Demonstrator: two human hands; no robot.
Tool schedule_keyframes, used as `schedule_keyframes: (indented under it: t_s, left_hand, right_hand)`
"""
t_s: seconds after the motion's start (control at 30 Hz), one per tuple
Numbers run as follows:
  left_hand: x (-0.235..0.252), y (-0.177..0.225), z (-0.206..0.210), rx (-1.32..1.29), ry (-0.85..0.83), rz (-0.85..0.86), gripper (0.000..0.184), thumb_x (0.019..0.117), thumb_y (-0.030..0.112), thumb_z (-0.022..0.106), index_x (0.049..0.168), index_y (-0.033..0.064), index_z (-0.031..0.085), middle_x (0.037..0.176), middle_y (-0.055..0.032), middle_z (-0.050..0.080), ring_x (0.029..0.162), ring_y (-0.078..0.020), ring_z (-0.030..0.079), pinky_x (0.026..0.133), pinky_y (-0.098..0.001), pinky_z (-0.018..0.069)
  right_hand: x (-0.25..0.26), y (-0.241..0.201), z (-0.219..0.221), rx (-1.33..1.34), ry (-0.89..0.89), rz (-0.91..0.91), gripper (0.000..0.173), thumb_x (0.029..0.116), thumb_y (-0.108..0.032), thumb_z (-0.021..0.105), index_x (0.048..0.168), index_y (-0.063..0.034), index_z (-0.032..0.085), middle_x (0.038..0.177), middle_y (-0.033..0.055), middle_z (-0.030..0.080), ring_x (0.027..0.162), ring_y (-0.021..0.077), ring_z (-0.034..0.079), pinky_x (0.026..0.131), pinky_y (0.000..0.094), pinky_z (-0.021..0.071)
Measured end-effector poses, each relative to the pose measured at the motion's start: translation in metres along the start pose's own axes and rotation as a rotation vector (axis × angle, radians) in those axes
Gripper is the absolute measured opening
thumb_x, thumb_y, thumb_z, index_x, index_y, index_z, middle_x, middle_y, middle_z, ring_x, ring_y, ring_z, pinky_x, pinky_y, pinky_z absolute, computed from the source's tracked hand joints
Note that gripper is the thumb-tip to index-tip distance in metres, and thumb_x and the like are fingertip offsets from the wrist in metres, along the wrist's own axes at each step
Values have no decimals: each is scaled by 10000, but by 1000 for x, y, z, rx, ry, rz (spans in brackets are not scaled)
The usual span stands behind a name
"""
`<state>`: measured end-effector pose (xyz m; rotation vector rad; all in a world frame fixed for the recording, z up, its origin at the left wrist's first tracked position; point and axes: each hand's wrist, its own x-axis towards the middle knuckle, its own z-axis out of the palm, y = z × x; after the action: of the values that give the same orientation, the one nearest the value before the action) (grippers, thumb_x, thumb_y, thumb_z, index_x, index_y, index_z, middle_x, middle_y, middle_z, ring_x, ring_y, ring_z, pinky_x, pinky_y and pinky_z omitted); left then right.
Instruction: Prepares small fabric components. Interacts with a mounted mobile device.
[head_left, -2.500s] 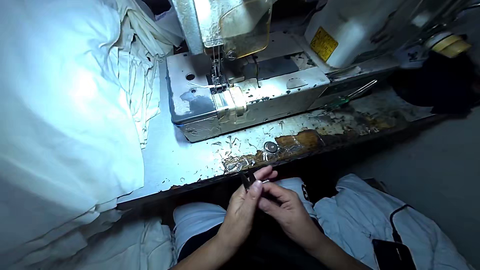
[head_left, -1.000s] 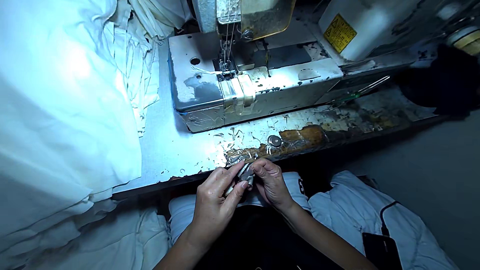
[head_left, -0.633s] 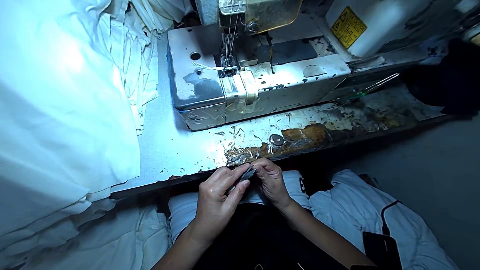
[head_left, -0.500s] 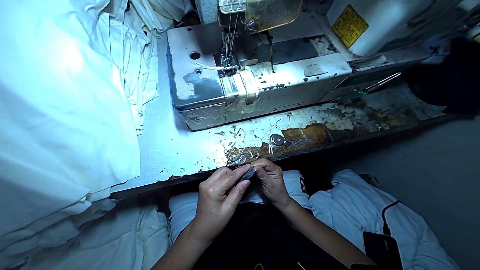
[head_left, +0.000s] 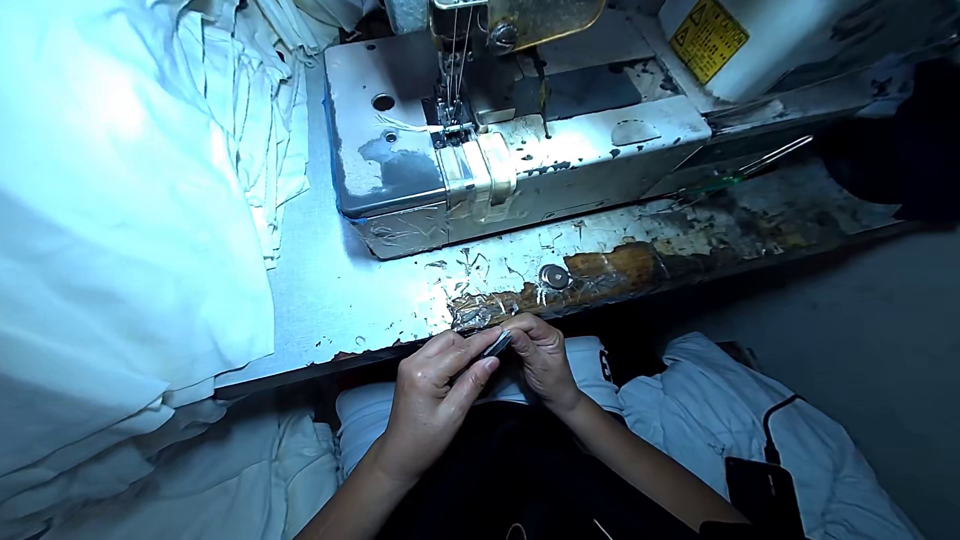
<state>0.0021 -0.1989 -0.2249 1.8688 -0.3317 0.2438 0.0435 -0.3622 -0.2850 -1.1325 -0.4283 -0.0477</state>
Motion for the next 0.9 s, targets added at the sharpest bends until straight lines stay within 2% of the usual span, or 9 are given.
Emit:
schedule_keyframes:
  t_s: [0.63, 0.9]
  left_hand:
    - [4, 1, -5, -111, -72, -64, 277, 1011, 185, 615, 1177, 9, 749, 869, 13, 652, 813, 36, 565, 763, -115, 469]
    - [2, 0, -1, -98, -25, -48, 265, 1022, 180, 602, 1167, 23, 759, 857, 15, 646, 804, 26, 564, 760, -124, 468]
  right_hand:
    - [1, 0, 0, 16, 17, 8, 186, 1032, -242, 591, 1031, -206, 773, 989, -154, 748, 934, -77, 666, 878, 142, 541]
    - [1, -1, 2, 32, 14, 27, 181, 1029, -243, 595, 1024, -198, 770, 977, -140, 750, 920, -66, 672, 862, 148, 550]
